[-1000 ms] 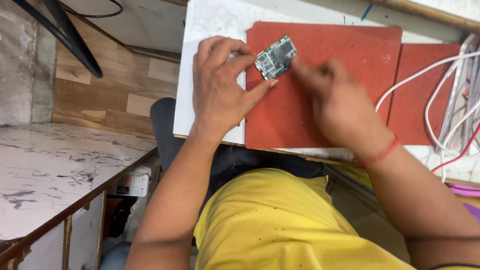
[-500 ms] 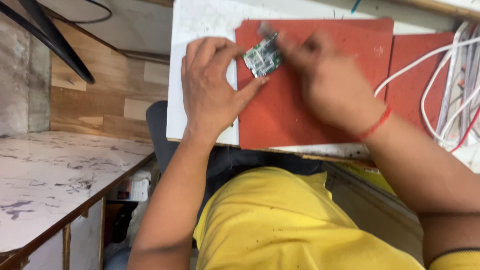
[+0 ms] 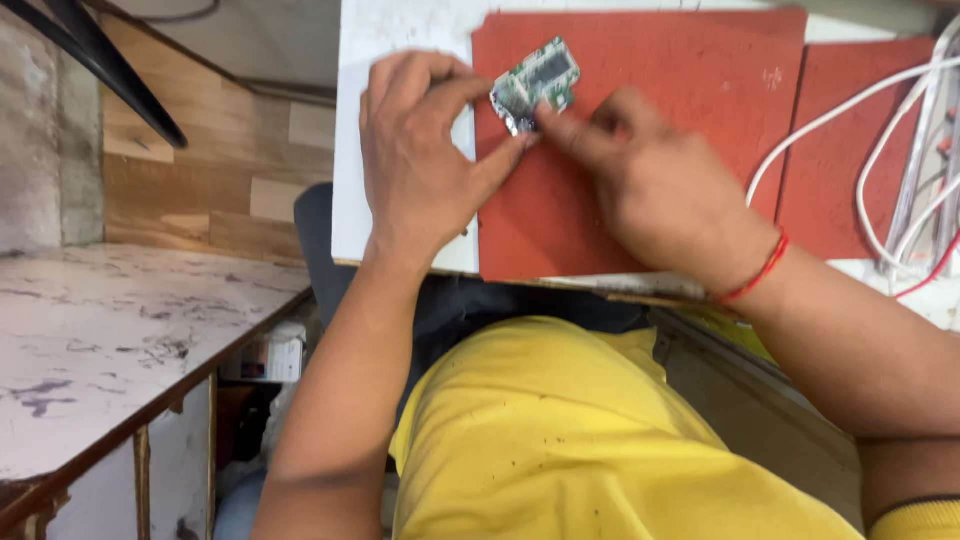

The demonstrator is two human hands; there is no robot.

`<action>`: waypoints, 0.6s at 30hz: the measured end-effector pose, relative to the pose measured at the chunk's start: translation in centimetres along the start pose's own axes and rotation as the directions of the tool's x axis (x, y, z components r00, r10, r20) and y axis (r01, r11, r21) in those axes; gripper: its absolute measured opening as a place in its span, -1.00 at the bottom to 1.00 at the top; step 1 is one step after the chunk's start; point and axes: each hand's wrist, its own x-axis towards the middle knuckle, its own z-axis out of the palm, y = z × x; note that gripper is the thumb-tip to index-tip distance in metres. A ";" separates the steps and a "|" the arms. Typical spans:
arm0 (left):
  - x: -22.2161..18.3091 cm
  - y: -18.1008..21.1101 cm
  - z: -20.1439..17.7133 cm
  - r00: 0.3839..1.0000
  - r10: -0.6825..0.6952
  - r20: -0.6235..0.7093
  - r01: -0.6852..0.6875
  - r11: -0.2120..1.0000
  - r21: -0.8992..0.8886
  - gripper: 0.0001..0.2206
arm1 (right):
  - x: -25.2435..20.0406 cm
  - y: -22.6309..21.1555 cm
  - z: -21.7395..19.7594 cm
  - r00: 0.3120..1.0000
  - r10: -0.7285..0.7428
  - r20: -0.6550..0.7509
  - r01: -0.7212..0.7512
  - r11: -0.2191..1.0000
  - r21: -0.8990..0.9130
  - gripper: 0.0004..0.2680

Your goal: The person uses a hot air gun to heat a small circuit board placed on a red mat. After heating, they use a toothbrush to scrub the surface of the board, removing residue or flux. The person flips the board over to clean the other side and continues scrubbing with the toothbrush.

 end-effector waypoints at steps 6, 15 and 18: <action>-0.1 -0.2 0.0 1.000 0.014 0.004 -0.014 1.000 -0.011 -0.60 | -0.9 0.1 0.1 0.995 0.095 -0.008 -0.095 0.994 -0.047 -0.57; 0.0 0.2 0.2 1.000 0.008 -0.023 -0.008 1.000 -0.017 -0.56 | 0.1 0.3 -0.5 0.996 0.086 -0.018 -0.087 0.992 -0.096 -0.58; 0.0 -0.1 0.3 1.000 -0.027 0.003 0.027 0.999 -0.042 -0.57 | -0.1 0.4 -0.1 0.999 -0.019 0.045 0.023 0.995 -0.094 -0.58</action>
